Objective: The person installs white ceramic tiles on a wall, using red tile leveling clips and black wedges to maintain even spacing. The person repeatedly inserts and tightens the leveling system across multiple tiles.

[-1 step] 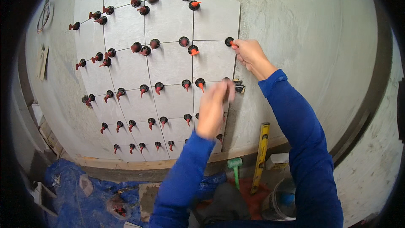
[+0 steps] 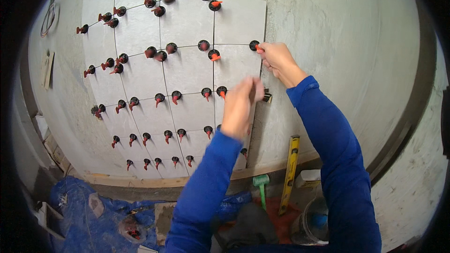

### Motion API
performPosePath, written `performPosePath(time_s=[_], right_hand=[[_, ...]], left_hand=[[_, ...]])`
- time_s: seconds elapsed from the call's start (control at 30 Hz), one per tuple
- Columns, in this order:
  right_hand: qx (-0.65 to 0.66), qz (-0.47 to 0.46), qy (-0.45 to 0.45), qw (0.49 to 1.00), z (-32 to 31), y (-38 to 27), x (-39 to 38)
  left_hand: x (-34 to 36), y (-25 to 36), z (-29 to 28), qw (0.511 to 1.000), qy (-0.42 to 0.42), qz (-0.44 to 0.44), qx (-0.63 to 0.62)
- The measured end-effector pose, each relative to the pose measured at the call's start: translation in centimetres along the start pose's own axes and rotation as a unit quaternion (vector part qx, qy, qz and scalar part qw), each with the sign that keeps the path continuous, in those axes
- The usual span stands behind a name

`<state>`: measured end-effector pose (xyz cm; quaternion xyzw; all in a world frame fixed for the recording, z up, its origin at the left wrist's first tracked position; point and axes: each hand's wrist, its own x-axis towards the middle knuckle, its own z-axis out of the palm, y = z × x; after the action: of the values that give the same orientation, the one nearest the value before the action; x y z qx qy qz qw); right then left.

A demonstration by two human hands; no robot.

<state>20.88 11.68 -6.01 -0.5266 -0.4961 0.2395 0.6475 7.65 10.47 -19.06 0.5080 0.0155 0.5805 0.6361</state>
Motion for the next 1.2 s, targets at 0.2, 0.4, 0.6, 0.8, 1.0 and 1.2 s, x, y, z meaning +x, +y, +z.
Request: performPosePath(time_s=[0.2, 0.4, 0.6, 0.8, 1.0, 1.2], right_hand=[[0.017, 0.019, -0.008, 1.0, -0.1, -0.3, 0.0], [-0.043, -0.063, 0.023, 0.997, 0.3, 1.0, 3.8], [-0.127, -0.096, 0.008, 0.987, 0.2, 1.7, 6.3], [-0.097, -0.079, 0.032, 0.992, 0.2, 1.5, 5.4], [-0.138, -0.061, 0.008, 0.989, -0.5, 0.7, 4.5], [-0.175, -0.071, -0.003, 0.982, -0.7, 0.1, 5.0]], left_hand=[[11.8, -0.1, 2.2, 0.981, 0.038, -0.161, -0.104], [16.5, -4.0, -1.5, 0.805, -0.286, -0.201, -0.48], [17.0, -5.1, -0.1, 0.875, -0.129, -0.132, -0.448], [14.7, -1.7, 3.4, 0.925, 0.041, -0.164, -0.341], [10.8, 1.9, 1.6, 0.985, 0.142, 0.039, -0.09], [11.7, -0.2, 2.7, 0.945, 0.039, -0.231, -0.227]])
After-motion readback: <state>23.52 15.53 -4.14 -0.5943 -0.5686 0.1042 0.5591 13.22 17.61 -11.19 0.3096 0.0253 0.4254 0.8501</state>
